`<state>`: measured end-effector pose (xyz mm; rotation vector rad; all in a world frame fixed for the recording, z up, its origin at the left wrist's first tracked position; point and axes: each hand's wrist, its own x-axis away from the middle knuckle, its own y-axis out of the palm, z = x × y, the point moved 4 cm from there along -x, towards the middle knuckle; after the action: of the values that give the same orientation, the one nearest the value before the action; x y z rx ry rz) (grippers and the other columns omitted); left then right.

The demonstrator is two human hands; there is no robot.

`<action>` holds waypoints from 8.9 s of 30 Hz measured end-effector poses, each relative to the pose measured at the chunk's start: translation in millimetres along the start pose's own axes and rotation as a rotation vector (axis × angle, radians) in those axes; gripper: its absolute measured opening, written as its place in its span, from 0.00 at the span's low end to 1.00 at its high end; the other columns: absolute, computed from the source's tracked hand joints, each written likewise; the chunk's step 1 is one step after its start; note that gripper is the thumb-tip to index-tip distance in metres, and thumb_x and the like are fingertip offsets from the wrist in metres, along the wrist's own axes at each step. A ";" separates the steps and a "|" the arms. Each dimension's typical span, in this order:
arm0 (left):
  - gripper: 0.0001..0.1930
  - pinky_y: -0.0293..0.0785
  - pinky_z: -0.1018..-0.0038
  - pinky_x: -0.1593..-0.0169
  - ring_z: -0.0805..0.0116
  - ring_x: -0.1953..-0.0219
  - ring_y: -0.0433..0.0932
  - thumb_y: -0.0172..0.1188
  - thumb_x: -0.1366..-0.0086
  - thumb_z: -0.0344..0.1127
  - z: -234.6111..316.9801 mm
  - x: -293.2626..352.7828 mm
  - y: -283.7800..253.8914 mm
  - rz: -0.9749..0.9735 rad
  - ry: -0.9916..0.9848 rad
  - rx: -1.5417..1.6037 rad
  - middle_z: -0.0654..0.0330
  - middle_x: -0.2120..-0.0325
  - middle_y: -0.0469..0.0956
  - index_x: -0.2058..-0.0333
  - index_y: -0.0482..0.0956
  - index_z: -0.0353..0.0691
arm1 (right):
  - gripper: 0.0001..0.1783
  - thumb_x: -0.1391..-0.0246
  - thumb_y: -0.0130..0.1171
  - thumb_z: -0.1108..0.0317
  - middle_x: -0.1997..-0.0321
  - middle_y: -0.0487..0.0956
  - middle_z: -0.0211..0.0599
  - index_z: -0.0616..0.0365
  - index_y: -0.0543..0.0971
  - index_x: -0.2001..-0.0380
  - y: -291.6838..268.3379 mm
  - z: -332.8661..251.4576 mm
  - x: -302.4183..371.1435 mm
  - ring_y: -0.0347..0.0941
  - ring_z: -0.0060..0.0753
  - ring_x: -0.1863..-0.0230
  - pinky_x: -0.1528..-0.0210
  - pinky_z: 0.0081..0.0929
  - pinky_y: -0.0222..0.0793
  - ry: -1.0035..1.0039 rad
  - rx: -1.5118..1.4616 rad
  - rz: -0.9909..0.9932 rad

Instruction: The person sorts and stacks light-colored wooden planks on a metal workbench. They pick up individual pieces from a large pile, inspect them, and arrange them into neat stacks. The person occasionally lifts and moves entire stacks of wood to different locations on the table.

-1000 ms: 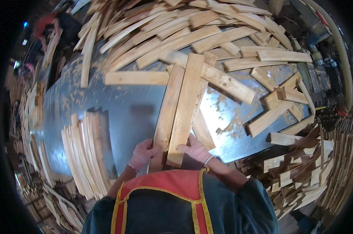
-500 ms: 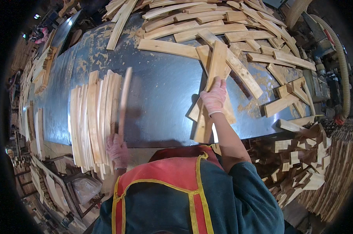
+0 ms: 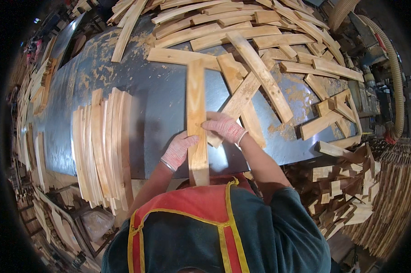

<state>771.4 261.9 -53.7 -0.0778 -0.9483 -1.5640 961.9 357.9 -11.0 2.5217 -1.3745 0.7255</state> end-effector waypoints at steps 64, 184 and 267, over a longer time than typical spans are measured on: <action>0.53 0.65 0.54 0.28 0.39 0.28 0.65 0.69 0.36 0.64 17.4 -6.6 -17.0 0.944 0.223 -0.898 0.41 0.28 0.63 0.24 0.55 0.39 | 0.32 0.39 0.70 0.68 0.44 0.85 0.33 0.63 0.76 0.33 -60.9 -26.6 -85.5 0.80 0.30 0.45 0.37 0.29 0.75 -0.242 -0.325 -0.310; 0.46 0.50 0.47 0.22 0.45 0.23 0.55 0.66 0.36 0.50 16.7 98.1 -54.5 0.971 0.203 -2.209 0.52 0.25 0.60 0.23 0.57 0.45 | 0.39 0.46 0.64 0.60 0.36 0.79 0.53 0.55 0.70 0.30 -262.9 51.4 32.0 0.77 0.57 0.37 0.34 0.41 0.73 0.009 0.781 0.779; 0.52 0.74 0.54 0.46 0.50 0.48 0.78 0.78 0.49 0.53 14.4 -122.8 137.7 0.052 -0.079 -1.901 0.50 0.50 0.78 0.29 0.64 0.40 | 0.24 0.39 0.69 0.69 0.50 0.82 0.49 0.70 0.75 0.44 -712.3 168.6 9.2 0.83 0.41 0.53 0.56 0.31 0.82 -0.039 -0.777 1.339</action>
<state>913.6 379.6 -40.4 -1.4336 0.7666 -1.8658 1611.3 684.0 -99.8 0.8345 -2.5922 0.1429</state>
